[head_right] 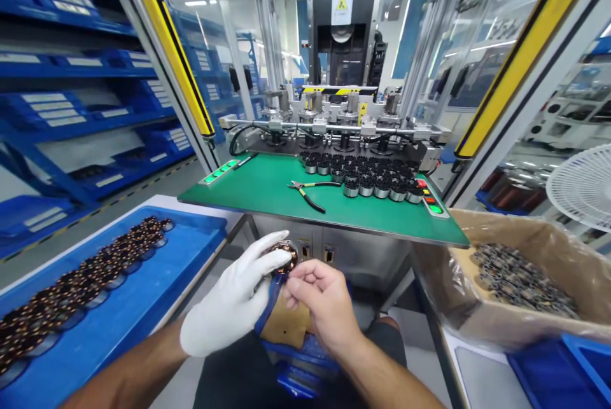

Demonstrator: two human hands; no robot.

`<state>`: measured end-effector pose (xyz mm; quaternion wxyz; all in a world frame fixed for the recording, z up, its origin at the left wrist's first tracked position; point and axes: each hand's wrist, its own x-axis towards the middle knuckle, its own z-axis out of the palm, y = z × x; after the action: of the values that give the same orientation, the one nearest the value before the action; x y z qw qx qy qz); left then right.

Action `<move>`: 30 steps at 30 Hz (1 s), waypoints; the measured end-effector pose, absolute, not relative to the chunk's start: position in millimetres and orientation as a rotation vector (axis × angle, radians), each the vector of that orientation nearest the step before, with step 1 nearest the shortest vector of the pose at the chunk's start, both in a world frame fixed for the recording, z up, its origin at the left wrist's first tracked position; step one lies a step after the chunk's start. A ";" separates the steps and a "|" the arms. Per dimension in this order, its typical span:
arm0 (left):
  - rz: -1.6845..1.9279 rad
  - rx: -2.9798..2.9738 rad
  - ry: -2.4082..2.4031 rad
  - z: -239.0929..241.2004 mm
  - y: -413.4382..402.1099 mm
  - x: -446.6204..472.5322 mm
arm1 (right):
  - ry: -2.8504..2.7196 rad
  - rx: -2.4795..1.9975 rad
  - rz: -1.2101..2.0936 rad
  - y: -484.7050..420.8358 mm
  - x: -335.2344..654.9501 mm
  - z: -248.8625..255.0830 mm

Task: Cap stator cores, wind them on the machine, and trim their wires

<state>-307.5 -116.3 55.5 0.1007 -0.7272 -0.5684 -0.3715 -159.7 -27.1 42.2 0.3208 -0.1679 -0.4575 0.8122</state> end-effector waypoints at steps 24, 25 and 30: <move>-1.816 -2.049 -1.748 41.8 -136.8 -281.5 | -1.982 -0.134 0.820 -34.4 -121.9 29.6; -1.793 -2.038 -1.768 40.9 -138.1 -280.6 | -1.978 -0.109 0.831 -36.1 -122.8 33.5; -1.895 -1.823 -2.034 38.5 -139.9 -273.8 | -1.856 -0.267 1.065 -47.7 -128.5 30.8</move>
<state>-273.8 -139.9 38.5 -0.0914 -0.5460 -0.6093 -0.5677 -128.5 -47.7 30.8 0.4731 -0.1090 -0.7583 0.4351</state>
